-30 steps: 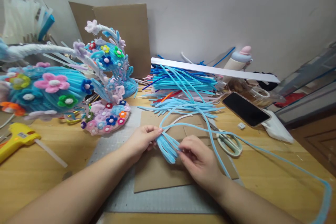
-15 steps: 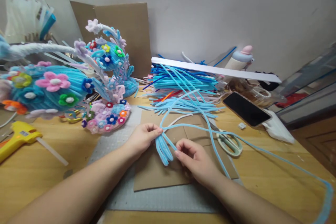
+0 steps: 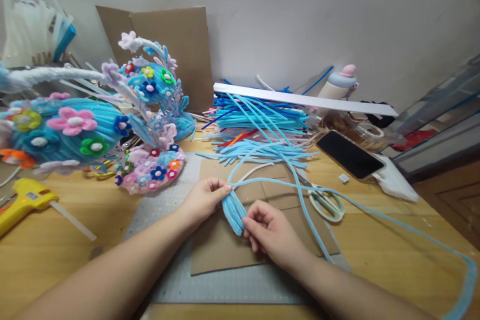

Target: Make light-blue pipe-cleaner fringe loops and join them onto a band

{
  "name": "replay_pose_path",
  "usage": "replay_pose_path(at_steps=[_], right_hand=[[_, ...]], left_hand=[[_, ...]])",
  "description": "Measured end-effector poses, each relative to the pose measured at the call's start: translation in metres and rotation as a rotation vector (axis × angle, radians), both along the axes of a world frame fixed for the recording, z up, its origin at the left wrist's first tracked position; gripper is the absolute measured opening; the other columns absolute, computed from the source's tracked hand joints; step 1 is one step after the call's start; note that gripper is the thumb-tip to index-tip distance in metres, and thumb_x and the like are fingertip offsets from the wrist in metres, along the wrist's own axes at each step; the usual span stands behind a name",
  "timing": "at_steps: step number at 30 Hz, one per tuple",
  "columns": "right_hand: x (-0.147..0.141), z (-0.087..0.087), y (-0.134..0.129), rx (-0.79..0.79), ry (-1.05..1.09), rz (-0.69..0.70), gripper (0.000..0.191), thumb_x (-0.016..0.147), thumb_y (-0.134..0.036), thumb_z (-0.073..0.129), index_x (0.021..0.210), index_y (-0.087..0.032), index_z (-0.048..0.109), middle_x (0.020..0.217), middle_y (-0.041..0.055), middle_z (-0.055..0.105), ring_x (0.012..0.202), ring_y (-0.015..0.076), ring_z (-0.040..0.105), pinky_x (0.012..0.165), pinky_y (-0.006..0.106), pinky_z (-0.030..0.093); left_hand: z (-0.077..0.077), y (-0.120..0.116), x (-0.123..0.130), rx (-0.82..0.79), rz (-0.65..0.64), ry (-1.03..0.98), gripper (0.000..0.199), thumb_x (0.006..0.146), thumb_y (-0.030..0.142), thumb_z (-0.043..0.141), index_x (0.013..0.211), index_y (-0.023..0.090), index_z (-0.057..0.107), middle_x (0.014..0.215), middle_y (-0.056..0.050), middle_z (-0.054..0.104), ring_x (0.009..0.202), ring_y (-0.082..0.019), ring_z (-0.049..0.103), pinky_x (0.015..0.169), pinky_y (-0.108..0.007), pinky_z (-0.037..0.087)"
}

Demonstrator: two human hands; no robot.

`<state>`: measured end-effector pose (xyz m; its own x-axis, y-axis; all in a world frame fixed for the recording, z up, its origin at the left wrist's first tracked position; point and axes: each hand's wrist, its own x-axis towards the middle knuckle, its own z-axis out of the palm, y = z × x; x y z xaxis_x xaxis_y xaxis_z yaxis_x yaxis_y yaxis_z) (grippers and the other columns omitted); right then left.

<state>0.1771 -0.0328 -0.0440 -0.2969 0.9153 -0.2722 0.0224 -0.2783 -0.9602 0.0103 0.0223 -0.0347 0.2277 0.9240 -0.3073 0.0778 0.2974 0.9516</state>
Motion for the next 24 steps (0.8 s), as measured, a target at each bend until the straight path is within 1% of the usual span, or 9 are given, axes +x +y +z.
replay_pose_path(at_steps=[7,13,20,24], right_hand=[[0.0,-0.0013,0.0004,0.032,0.021,0.028,0.027,0.08,-0.039,0.055,0.071,-0.017,0.043,0.057,-0.0039,0.056,0.035,0.002,0.041,0.035,0.014,0.024],[0.0013,-0.0001,0.0019,0.0,0.063,0.001,0.025,0.08,-0.037,0.055,0.071,-0.017,0.043,0.056,-0.0043,0.055,0.034,0.0015,0.038,0.034,0.013,0.021],[0.0019,0.001,0.0051,0.034,0.086,-0.01,0.022,0.08,-0.032,0.055,0.07,-0.017,0.043,0.053,-0.0063,0.052,0.032,0.0009,0.036,0.034,0.013,0.022],[0.0006,0.0016,0.0053,0.037,0.074,-0.01,0.021,0.081,-0.032,0.054,0.07,-0.017,0.042,0.053,-0.0063,0.052,0.032,0.0012,0.036,0.033,0.013,0.022]], left_hand=[[0.0,0.0,0.0006,-0.01,0.004,-0.001,0.035,0.066,0.047,0.063,0.067,0.014,0.052,0.042,0.007,0.043,0.035,-0.004,0.031,0.036,-0.017,0.02],[-0.0009,0.0014,-0.0004,-0.01,0.007,-0.012,0.034,0.065,0.047,0.063,0.068,0.014,0.053,0.043,0.007,0.043,0.035,-0.004,0.031,0.036,-0.017,0.019],[0.0027,0.0017,-0.0003,0.006,0.038,-0.02,0.034,0.061,0.044,0.067,0.065,0.013,0.054,0.044,0.006,0.048,0.037,-0.004,0.034,0.038,-0.018,0.021],[0.0016,0.0022,-0.0013,0.006,0.035,-0.022,0.033,0.062,0.044,0.067,0.066,0.013,0.055,0.044,0.006,0.049,0.037,-0.004,0.034,0.038,-0.018,0.021]])
